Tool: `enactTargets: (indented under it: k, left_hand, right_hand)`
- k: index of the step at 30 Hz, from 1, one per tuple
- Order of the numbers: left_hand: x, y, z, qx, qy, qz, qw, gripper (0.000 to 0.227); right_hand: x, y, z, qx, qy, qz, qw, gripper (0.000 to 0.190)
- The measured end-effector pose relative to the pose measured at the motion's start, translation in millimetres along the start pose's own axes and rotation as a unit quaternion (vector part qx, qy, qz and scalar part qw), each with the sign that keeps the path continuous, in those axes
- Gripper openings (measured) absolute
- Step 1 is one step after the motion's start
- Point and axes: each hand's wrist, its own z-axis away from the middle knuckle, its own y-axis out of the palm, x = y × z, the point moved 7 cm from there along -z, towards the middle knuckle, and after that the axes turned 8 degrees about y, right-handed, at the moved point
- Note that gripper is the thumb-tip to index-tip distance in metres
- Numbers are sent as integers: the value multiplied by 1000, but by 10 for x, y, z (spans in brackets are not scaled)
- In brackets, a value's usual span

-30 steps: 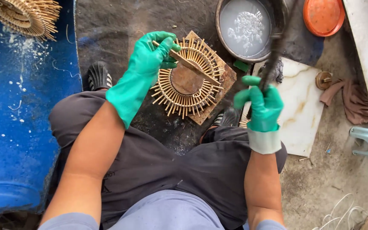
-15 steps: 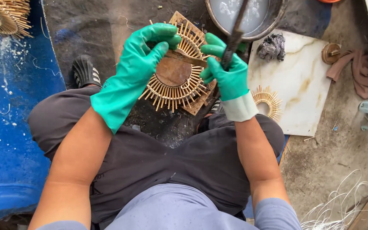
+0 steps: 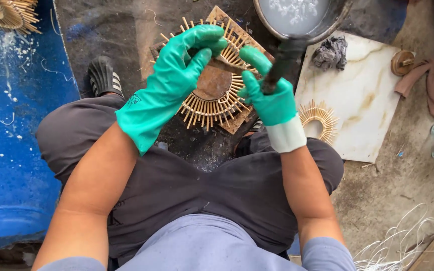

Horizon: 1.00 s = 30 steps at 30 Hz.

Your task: Trimming and refining the spokes of a circular bamboo or rattan decorative frame using a large knife.

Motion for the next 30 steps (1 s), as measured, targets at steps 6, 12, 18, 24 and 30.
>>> enactTargets:
  k: [6, 12, 18, 24, 30]
  left_hand:
    - [-107, 242, 27, 49, -51, 112, 991, 38]
    - [140, 222, 207, 138, 34, -514, 846, 91]
    - [587, 286, 428, 234, -229, -607, 724, 111]
    - [614, 212, 429, 244, -209, -596, 736, 94]
    - [686, 254, 379, 241, -224, -591, 737, 102]
  right_hand:
    - [-459, 5, -86, 47, 210, 3, 977, 33]
    - [-1072, -478, -159, -60, 166, -67, 982, 33]
    - [-1056, -1101, -188, -174, 167, 144, 960, 30]
    - [-1300, -1394, -305, -190, 115, 418, 881, 47]
    - [-1338, -1253, -333, -170, 122, 439, 874, 47]
